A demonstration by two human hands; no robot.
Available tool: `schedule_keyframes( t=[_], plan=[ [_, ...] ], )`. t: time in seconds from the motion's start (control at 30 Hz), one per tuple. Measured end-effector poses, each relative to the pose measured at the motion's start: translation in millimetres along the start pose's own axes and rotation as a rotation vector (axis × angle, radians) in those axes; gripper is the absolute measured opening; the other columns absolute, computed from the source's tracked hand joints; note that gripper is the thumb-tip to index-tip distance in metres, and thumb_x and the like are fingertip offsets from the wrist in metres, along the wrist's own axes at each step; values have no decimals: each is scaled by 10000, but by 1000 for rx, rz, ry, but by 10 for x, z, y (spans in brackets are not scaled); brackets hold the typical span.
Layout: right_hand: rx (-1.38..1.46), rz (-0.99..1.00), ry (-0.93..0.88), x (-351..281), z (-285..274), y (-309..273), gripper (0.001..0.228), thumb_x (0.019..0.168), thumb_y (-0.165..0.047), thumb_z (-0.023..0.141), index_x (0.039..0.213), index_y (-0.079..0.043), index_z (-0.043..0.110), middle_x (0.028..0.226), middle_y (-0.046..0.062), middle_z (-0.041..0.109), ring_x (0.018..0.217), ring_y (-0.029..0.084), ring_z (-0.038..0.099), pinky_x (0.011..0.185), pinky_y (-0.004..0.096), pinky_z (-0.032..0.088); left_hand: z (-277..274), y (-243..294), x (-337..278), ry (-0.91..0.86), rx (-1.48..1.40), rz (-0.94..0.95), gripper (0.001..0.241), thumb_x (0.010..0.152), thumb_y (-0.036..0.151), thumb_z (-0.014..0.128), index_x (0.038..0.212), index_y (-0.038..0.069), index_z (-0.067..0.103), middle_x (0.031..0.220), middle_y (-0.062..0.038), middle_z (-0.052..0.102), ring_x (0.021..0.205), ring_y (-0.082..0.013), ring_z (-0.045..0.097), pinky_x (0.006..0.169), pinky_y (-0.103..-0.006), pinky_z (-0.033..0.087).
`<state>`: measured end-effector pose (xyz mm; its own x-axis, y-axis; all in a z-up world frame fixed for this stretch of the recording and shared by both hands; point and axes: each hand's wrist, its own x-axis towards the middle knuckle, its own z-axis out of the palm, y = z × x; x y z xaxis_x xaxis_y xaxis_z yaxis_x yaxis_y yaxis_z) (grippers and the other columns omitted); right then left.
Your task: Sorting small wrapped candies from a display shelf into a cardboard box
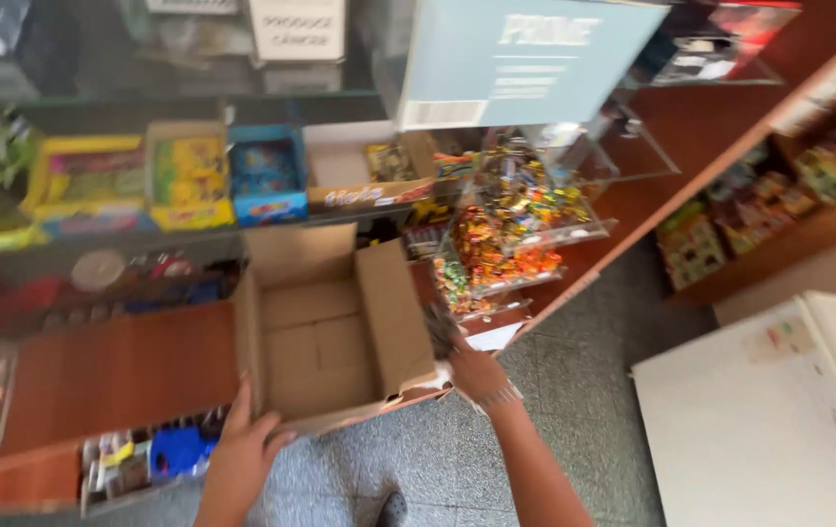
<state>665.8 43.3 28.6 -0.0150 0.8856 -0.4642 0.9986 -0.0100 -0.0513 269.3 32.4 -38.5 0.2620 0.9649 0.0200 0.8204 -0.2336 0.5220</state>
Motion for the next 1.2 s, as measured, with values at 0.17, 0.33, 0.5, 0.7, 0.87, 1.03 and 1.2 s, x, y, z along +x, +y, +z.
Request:
schedule_keyframes(
  t=[0.17,0.33,0.5,0.7,0.87,1.03,1.2],
  plan=[
    [372,-231,58,-997,911,810,911,783,-64,617,1607,-247,274,1699,-7,251,1472,225,428,1139,411,416,200,430,200,94,-88,136,368,811,270,820,676,112,515,1707,-220,127,1096,-371,709,835,-473,550],
    [705,-415,-50,-1485,718,917,811,819,-778,549,1326,-172,732,1559,19,427,1383,219,568,1082,397,427,-130,954,220,-98,-65,4,445,817,311,875,1102,115,595,1701,-210,-36,1484,-493,212,1054,-583,431],
    [759,-585,70,-1757,-23,274,763,909,-672,599,1392,-85,670,1645,113,326,1531,309,342,1186,493,317,-476,1186,-73,6,-207,150,667,875,164,807,1469,108,508,1697,-192,-33,1564,-425,35,1208,-620,177],
    [825,-941,220,-1678,-1130,-1396,490,954,-200,519,1416,-47,577,1610,216,378,1493,352,414,1186,474,307,-628,973,-244,201,-878,-29,586,911,296,720,1427,99,525,1582,-201,196,1410,-417,239,1113,-570,299],
    [1355,-1023,-3,-1173,-1133,-2392,427,1011,-360,632,1313,-58,623,1658,133,367,1486,227,426,1228,417,343,-954,303,-476,397,-1664,-299,563,952,451,611,1377,88,546,1445,-207,472,1227,-403,485,1000,-507,446],
    [1823,-176,-37,-356,-812,-2981,538,879,-261,735,1378,-85,638,1117,60,756,817,146,682,686,286,572,-1312,-574,-304,555,-1981,-465,352,1015,429,548,1227,150,576,1313,-165,648,1100,-411,640,918,-485,544],
    [1208,-186,165,251,-692,-3276,964,844,-608,594,1624,-159,248,1663,115,275,1533,275,287,1236,487,256,-1884,-1248,166,405,-1518,-881,530,1142,378,242,1594,109,178,1579,-261,382,1248,-344,630,1135,-518,505]
  ],
)
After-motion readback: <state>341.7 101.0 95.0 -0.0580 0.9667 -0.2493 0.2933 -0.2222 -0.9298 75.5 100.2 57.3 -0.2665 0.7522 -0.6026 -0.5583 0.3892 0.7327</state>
